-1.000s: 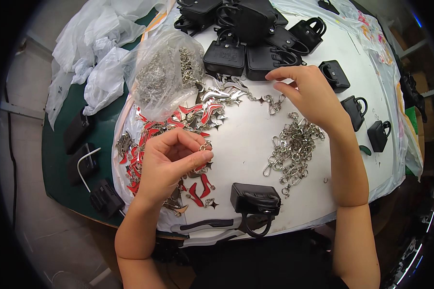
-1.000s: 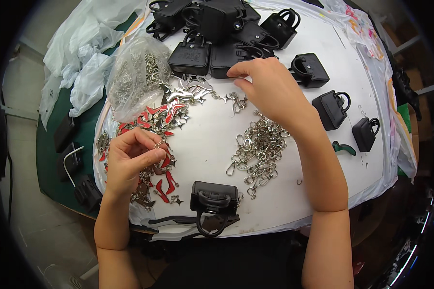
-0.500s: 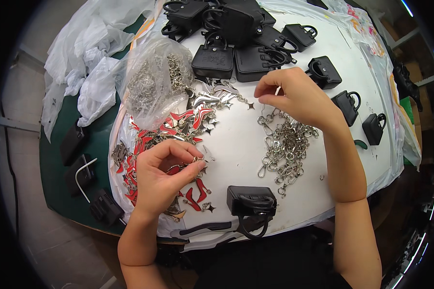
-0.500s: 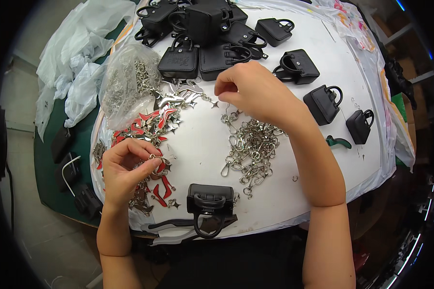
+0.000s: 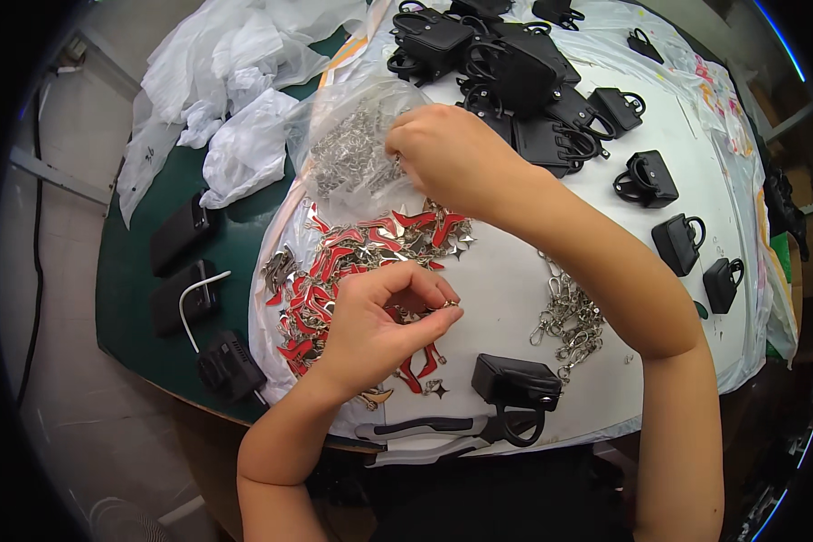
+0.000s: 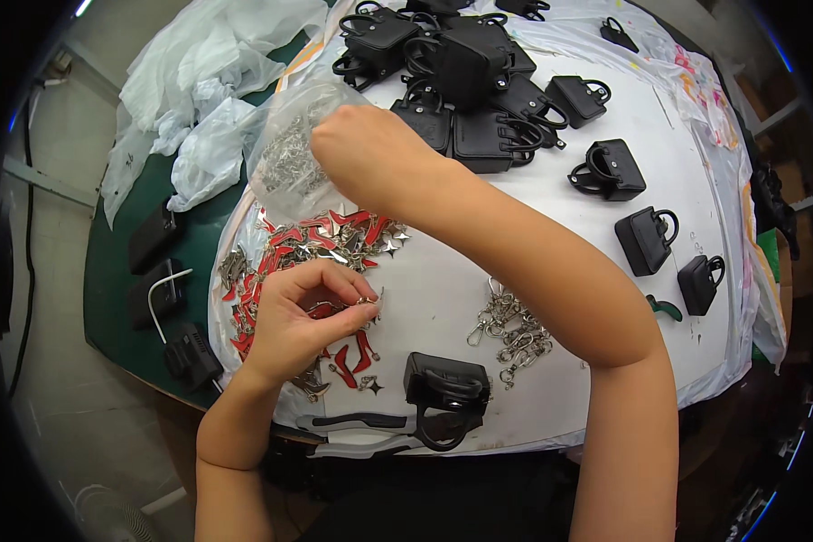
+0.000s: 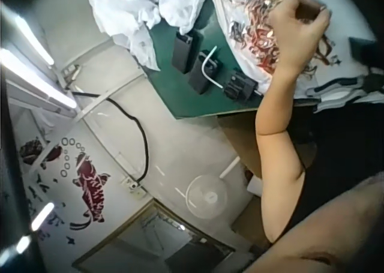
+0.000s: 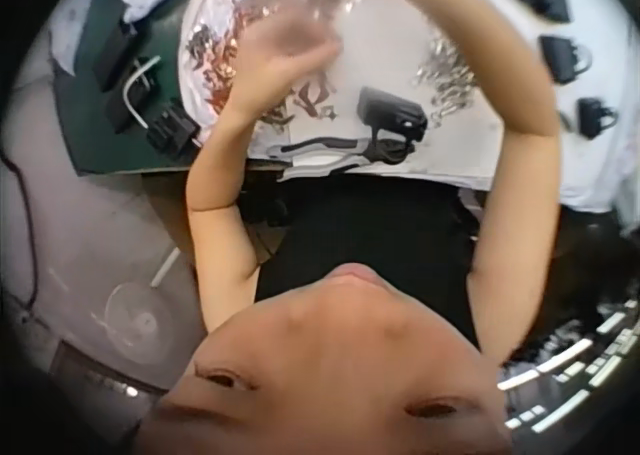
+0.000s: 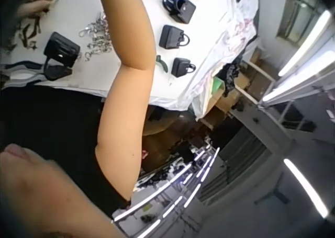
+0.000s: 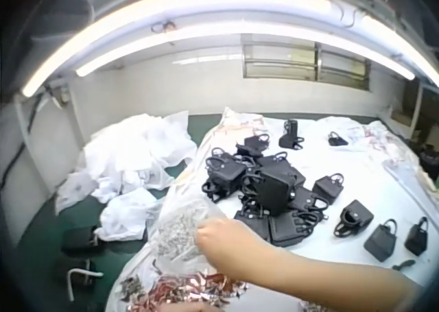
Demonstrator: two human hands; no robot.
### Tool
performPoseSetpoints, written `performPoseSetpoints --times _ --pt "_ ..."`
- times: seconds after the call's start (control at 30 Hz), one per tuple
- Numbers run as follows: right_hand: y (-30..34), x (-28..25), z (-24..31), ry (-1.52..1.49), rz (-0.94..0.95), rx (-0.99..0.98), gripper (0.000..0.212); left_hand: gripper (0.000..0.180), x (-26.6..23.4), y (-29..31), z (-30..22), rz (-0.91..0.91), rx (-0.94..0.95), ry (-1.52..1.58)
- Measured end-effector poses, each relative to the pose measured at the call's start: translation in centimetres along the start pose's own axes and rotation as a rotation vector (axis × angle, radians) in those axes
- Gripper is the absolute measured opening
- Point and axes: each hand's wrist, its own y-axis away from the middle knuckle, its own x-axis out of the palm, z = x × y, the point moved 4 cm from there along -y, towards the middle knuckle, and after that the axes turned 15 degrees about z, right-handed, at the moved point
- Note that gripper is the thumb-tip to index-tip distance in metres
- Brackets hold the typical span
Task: The person attaches silver chains and decorative charms to black leather cases using pliers and their hands.
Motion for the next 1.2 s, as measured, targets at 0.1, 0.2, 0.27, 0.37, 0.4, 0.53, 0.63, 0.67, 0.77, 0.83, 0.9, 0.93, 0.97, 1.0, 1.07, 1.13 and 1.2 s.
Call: performPoseSetpoints --times 0.1,0.2,0.27,0.37,0.4,0.53,0.63,0.67,0.77,0.83,0.9,0.93,0.97,1.0,1.07,1.13,1.2 --pt "-1.8 1.1 -0.7 0.117 -0.148 -0.091 0.006 0.015 0.2 -0.1 -0.2 0.032 -0.005 0.018" --pt "-2.2 1.1 -0.4 0.138 -0.184 0.013 0.004 0.013 0.3 -0.1 -0.2 0.068 -0.004 -0.014" --pt "-2.6 0.7 -0.8 0.147 -0.026 0.122 0.005 0.013 0.2 0.0 0.1 0.067 -0.006 -0.024" --pt "-2.6 0.0 -3.4 0.19 -0.021 0.164 0.004 0.012 0.6 -0.2 0.0 0.082 0.007 -0.03" --pt "-2.5 -0.3 -3.2 0.207 0.005 0.153 0.011 0.011 0.6 -0.2 0.0 0.087 0.012 -0.024" --pt "-2.9 -1.4 -2.2 0.164 0.229 0.285 0.028 0.011 0.5 -0.1 0.1 0.093 -0.026 -0.029" --pt "-3.3 -1.5 -1.7 0.18 0.454 0.297 0.045 0.011 0.6 -0.2 0.0 0.095 -0.035 -0.057" --pt "-3.4 -1.4 -1.9 0.193 0.391 0.219 0.044 0.011 0.6 -0.2 0.0 0.092 -0.031 -0.066" --pt "-3.4 -1.5 -2.9 0.051 0.268 0.182 0.042 0.011 0.6 -0.1 -0.1 0.092 -0.012 -0.074" --pt "-2.9 -0.8 -3.7 -0.105 0.212 0.221 0.042 0.011 0.7 -0.1 -0.2 0.097 0.001 -0.07" --pt "-2.2 -0.3 -2.6 0.115 -0.01 0.038 0.042 0.011 0.8 -0.1 -0.2 0.118 -0.039 -0.051" --pt "-2.1 0.1 -2.6 0.107 -0.003 0.033 0.043 0.011 0.8 -0.1 -0.1 0.118 -0.041 -0.049" --pt "-2.1 0.5 -2.5 0.104 -0.001 0.034 0.043 0.011 0.7 -0.2 0.0 0.109 -0.024 -0.066" --pt "-2.1 0.5 -2.1 0.149 -0.011 0.021 0.043 0.011 0.7 -0.2 -0.1 0.104 -0.004 -0.086" --pt "-2.4 0.4 -1.5 0.193 -0.022 0.012 0.043 0.011 0.7 -0.1 -0.1 0.111 -0.006 -0.076" --pt "-2.9 0.2 -1.3 0.231 0.083 0.109 0.045 0.011 0.7 -0.1 -0.1 0.112 -0.007 -0.065" --pt "-3.5 -0.2 -1.9 0.21 0.181 0.169 0.048 0.011 0.7 -0.2 -0.2 0.112 0.004 -0.077"
